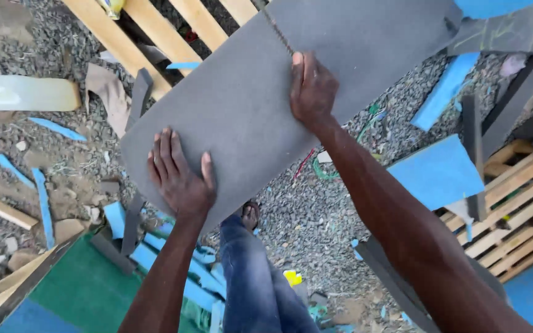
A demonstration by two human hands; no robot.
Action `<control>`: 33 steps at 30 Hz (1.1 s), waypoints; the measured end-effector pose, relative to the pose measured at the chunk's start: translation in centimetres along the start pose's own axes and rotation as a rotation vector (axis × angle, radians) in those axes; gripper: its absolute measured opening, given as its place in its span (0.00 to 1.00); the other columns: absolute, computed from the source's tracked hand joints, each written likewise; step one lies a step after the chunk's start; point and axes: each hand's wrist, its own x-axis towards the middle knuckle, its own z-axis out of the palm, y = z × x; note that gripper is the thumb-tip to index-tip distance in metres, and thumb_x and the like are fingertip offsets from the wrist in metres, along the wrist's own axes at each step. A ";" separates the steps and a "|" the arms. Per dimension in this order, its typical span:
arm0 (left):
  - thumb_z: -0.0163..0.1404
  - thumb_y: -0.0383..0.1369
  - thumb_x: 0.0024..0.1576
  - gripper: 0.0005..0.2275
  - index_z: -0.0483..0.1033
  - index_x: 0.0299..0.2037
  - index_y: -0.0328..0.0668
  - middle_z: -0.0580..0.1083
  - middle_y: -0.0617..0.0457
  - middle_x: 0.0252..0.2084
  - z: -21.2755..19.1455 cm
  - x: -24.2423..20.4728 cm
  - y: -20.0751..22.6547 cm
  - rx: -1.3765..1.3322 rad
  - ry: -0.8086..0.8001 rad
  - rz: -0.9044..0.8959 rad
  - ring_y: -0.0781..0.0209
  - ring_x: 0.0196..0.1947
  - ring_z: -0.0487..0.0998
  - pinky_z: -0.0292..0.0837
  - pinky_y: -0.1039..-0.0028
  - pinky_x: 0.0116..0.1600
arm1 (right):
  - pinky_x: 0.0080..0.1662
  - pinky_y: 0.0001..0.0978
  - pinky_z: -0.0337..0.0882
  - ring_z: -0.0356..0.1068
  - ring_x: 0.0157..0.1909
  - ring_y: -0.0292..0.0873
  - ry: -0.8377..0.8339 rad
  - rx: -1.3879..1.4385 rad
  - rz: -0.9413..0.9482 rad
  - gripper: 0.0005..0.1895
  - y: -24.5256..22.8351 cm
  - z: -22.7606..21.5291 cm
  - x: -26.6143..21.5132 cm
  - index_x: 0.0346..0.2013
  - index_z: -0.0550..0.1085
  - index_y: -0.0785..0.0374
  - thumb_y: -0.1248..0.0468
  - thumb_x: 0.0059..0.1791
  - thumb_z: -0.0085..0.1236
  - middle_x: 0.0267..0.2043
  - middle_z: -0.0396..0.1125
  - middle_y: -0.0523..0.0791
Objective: A person uses a hacksaw blade to manually cut and shape a piece of grey foam for an armrest.
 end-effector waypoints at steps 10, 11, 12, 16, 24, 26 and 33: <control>0.34 0.52 0.67 0.30 0.68 0.66 0.32 0.68 0.38 0.68 1.3 0.8 -0.8 0.096 0.023 0.005 0.40 0.70 0.68 0.56 0.52 0.72 | 0.34 0.45 0.73 0.74 0.31 0.57 -0.044 -0.036 -0.046 0.11 2.9 2.0 -1.1 0.42 0.78 0.60 0.59 0.60 0.51 0.29 0.70 0.49; 0.34 0.51 0.67 0.30 0.68 0.67 0.32 0.68 0.38 0.69 1.5 0.8 -0.9 0.070 0.016 -0.001 0.40 0.70 0.68 0.56 0.52 0.72 | 0.33 0.46 0.72 0.74 0.32 0.57 -0.048 -0.046 -0.037 0.10 3.1 2.2 -1.2 0.43 0.78 0.60 0.59 0.60 0.51 0.30 0.71 0.49; 0.34 0.51 0.67 0.30 0.68 0.67 0.32 0.68 0.38 0.69 1.7 0.9 -0.8 0.079 0.026 -0.018 0.40 0.70 0.68 0.56 0.52 0.72 | 0.33 0.46 0.72 0.74 0.32 0.57 -0.053 -0.033 -0.054 0.10 6.3 3.7 -2.3 0.43 0.78 0.60 0.59 0.60 0.51 0.30 0.71 0.49; 0.36 0.53 0.65 0.30 0.68 0.66 0.33 0.67 0.38 0.69 1.8 1.2 -1.7 0.064 0.004 -0.007 0.40 0.70 0.67 0.56 0.50 0.72 | 0.40 0.46 0.74 0.74 0.38 0.56 -0.006 -0.270 -0.255 0.10 6.3 4.6 -3.1 0.47 0.78 0.61 0.60 0.58 0.51 0.37 0.71 0.51; 0.33 0.56 0.65 0.32 0.68 0.66 0.37 0.68 0.43 0.68 2.5 0.8 -1.7 0.060 -0.001 -0.038 0.44 0.69 0.68 0.57 0.52 0.72 | 0.38 0.51 0.74 0.76 0.35 0.60 -0.337 -0.139 0.208 0.17 3.5 1.8 -1.6 0.41 0.72 0.55 0.50 0.64 0.41 0.31 0.72 0.50; 0.32 0.57 0.65 0.32 0.68 0.66 0.38 0.68 0.44 0.69 2.5 0.7 -1.7 0.066 -0.006 -0.038 0.45 0.70 0.68 0.56 0.53 0.72 | 0.37 0.52 0.74 0.76 0.34 0.59 -0.327 -0.148 0.210 0.16 3.4 1.7 -1.5 0.42 0.73 0.54 0.51 0.63 0.41 0.31 0.73 0.49; 0.30 0.56 0.66 0.32 0.67 0.66 0.38 0.68 0.43 0.69 2.6 0.6 -1.9 0.054 0.004 -0.048 0.45 0.70 0.68 0.56 0.53 0.72 | 0.33 0.47 0.74 0.75 0.29 0.57 -0.289 -0.108 0.171 0.14 2.7 1.2 -0.6 0.37 0.72 0.56 0.54 0.62 0.45 0.25 0.70 0.48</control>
